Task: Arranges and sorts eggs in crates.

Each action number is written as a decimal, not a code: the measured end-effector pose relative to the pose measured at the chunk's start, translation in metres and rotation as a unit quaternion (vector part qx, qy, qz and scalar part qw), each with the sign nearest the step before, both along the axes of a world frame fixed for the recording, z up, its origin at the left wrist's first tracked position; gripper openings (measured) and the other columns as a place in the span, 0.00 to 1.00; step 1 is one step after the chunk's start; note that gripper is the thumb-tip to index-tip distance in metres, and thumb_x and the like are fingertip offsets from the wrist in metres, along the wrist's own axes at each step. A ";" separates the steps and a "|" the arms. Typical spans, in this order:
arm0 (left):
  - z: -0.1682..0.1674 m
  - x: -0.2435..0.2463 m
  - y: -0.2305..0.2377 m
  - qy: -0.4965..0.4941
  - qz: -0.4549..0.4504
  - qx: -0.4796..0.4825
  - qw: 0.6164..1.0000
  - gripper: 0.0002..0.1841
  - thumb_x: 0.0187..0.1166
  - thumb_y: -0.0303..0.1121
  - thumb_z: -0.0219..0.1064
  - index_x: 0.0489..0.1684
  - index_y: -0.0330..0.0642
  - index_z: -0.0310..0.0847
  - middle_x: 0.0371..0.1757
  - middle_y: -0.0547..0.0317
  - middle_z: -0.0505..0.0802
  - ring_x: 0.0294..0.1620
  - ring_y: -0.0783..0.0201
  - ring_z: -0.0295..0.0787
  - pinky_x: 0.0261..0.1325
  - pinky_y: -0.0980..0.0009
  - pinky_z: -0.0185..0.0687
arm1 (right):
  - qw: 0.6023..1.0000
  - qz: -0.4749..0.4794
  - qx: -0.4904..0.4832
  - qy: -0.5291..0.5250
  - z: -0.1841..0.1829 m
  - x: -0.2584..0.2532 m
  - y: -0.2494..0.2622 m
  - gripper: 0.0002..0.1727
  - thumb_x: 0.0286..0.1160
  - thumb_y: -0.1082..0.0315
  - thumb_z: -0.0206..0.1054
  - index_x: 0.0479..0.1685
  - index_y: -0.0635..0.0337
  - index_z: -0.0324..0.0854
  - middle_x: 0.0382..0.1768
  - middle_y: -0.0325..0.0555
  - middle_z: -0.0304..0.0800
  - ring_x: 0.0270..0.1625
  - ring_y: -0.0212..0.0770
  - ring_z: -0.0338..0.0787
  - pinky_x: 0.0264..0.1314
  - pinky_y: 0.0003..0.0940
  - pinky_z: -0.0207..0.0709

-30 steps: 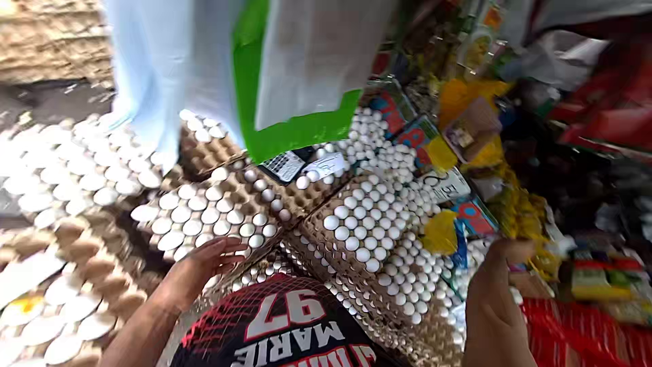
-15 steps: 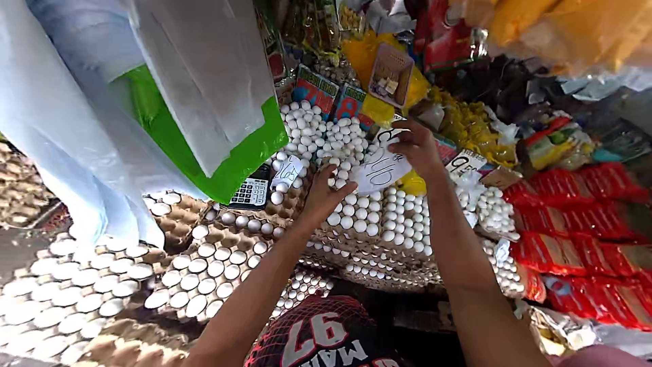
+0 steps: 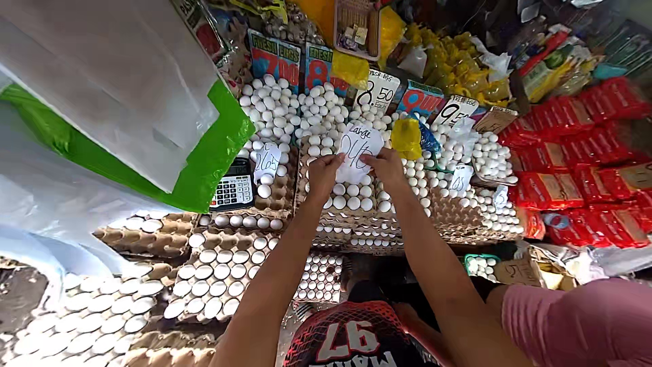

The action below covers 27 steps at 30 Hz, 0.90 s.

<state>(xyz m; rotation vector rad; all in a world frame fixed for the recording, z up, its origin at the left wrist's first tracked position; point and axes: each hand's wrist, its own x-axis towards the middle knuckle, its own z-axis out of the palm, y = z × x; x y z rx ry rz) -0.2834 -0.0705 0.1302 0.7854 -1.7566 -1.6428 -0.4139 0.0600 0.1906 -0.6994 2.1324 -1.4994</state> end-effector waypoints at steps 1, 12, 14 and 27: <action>-0.011 -0.004 -0.004 -0.053 -0.002 -0.037 0.998 0.19 0.83 0.51 0.67 0.50 0.44 0.93 0.44 0.56 0.95 0.47 0.60 0.91 0.56 0.52 0.85 | 0.999 -0.025 0.009 0.034 -0.010 -0.012 0.001 0.13 0.72 0.62 0.78 0.48 0.63 0.90 0.39 0.49 0.96 0.39 0.43 0.95 0.44 0.46 0.91; -0.064 -0.049 -0.005 -0.366 -0.054 -0.336 0.866 0.22 0.70 0.53 0.75 0.54 0.50 0.91 0.69 0.47 0.83 0.73 0.41 0.75 0.73 0.38 0.72 | 0.989 -0.093 0.084 0.077 -0.092 -0.082 -0.030 0.15 0.65 0.58 0.82 0.39 0.62 0.92 0.39 0.53 0.95 0.46 0.49 0.94 0.57 0.57 0.85; -0.066 -0.040 -0.006 -0.338 -0.037 -0.332 0.880 0.22 0.69 0.56 0.75 0.52 0.50 0.91 0.67 0.49 0.84 0.71 0.44 0.78 0.71 0.40 0.74 | 0.992 -0.107 0.052 0.048 -0.096 -0.084 -0.036 0.14 0.66 0.61 0.81 0.41 0.63 0.91 0.40 0.52 0.96 0.46 0.48 0.95 0.57 0.54 0.86; -0.067 -0.048 0.005 -0.371 -0.026 -0.330 0.867 0.23 0.72 0.52 0.73 0.55 0.44 0.91 0.76 0.41 0.81 0.75 0.35 0.75 0.71 0.32 0.72 | 0.950 -0.009 0.281 0.135 -0.091 -0.045 -0.050 0.26 0.70 0.42 0.74 0.50 0.56 0.92 0.54 0.59 0.93 0.65 0.64 0.87 0.69 0.74 0.73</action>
